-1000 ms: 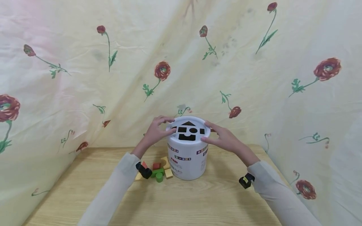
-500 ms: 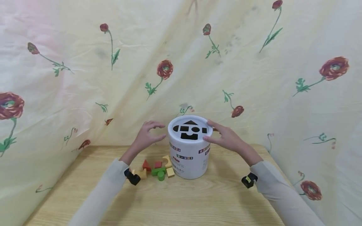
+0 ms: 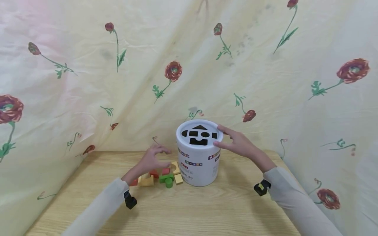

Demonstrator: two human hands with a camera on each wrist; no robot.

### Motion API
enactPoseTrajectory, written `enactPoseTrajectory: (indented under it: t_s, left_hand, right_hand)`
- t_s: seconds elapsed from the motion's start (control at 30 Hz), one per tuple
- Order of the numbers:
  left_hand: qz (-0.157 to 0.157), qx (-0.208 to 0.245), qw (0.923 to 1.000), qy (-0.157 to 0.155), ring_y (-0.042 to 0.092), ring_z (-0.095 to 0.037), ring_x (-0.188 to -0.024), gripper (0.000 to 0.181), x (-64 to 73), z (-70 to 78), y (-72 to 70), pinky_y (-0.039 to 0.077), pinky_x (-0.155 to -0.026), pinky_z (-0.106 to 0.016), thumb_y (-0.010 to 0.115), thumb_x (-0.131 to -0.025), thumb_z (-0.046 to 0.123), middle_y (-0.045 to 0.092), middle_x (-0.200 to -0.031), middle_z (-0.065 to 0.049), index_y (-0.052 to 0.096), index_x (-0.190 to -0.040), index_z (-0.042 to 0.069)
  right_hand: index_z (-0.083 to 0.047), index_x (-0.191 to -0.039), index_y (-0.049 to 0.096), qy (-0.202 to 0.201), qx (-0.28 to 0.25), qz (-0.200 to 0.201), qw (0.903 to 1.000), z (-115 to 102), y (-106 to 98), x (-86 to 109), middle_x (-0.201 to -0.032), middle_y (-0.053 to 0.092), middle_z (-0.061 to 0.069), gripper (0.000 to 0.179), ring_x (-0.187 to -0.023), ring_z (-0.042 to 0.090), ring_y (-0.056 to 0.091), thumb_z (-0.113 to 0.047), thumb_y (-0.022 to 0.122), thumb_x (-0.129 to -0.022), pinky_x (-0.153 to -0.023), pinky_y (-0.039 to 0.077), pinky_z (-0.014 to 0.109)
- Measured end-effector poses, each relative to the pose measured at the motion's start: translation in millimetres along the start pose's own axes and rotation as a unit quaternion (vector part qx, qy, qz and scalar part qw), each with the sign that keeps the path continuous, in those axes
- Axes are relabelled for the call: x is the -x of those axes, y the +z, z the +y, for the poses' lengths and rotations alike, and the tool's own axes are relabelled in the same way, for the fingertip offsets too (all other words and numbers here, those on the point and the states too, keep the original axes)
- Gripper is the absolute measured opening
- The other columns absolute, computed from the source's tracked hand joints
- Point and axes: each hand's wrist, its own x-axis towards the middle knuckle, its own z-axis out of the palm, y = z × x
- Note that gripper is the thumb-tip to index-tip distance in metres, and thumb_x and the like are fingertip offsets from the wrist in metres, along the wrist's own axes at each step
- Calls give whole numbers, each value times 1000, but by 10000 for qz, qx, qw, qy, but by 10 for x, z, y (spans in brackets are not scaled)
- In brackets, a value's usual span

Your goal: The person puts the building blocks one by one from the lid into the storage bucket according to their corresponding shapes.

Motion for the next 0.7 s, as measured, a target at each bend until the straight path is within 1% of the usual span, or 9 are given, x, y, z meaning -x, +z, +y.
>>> enactPoseTrajectory:
  t_s: [0.07, 0.13, 0.2, 0.27, 0.4, 0.5, 0.6, 0.7]
  left_hand:
    - [-176, -52, 9998, 21, 54, -24, -116, 38, 48, -27, 50, 44, -100, -53, 87, -77, 29, 70, -117, -3, 75, -111, 18]
    - [-329, -76, 9993, 129, 55, -22, -115, 37, 85, -53, 93, 44, -99, -51, 87, -78, 28, 71, -116, -3, 75, -112, 16]
    - [-415, -152, 9985, 333, 57, -22, -113, 36, 116, -76, 126, 44, -99, -50, 86, -79, 25, 72, -113, -3, 75, -111, 14]
    - [-494, -264, 9973, 468, 57, -22, -114, 36, 145, -92, 151, 43, -100, -51, 86, -78, 25, 72, -112, 0, 75, -110, 13]
    - [-758, -308, 9954, 492, 57, -25, -118, 38, 193, -93, 170, 40, -104, -55, 88, -77, 24, 72, -116, -1, 75, -109, 11]
    - [-980, -454, 9934, 376, 55, -26, -120, 40, 213, -99, 184, 39, -104, -56, 89, -76, 26, 71, -121, -2, 75, -111, 12]
    - [-1189, -622, 9905, 304, 54, -23, -114, 41, 227, -109, 209, 42, -99, -50, 88, -75, 28, 70, -119, 0, 75, -112, 15]
    - [-1412, -768, 9865, 312, 53, -21, -106, 37, 247, -105, 234, 40, -94, -44, 87, -74, 27, 70, -112, 3, 76, -108, 17]
  right_hand:
    - [-15, -159, 35, 52, -1, -21, 10000, 13, -6, 8, -161, 41, 16, 81, -143, 41, 43, -48, 69, -94, -108, 41, 64]
    - [-17, -159, 35, 89, 39, -35, 9999, 19, -19, 19, -162, 39, 16, 80, -142, 44, 44, -49, 69, -94, -106, 42, 66]
    - [-18, -160, 34, 97, 88, -51, 9999, 16, -36, 29, -163, 38, 15, 80, -140, 47, 45, -49, 68, -94, -104, 42, 69]
    - [-18, -160, 34, 67, 155, -62, 9998, 7, -54, 35, -163, 37, 16, 79, -138, 50, 46, -49, 68, -95, -103, 41, 71]
    - [-17, -160, 33, -16, 255, -146, 9996, -28, -89, 32, -163, 36, 17, 79, -141, 51, 42, -47, 67, -96, -106, 37, 73]
    - [-17, -161, 32, 16, 317, -215, 9993, -42, -102, 19, -163, 36, 18, 80, -144, 50, 39, -48, 66, -95, -108, 34, 73]
    - [-16, -161, 32, 30, 350, -257, 9991, -51, -107, 11, -163, 35, 18, 81, -146, 49, 37, -49, 66, -95, -109, 32, 72]
    - [-15, -160, 32, 32, 366, -268, 9990, -66, -108, 9, -163, 35, 19, 81, -146, 49, 36, -49, 66, -95, -109, 32, 72]
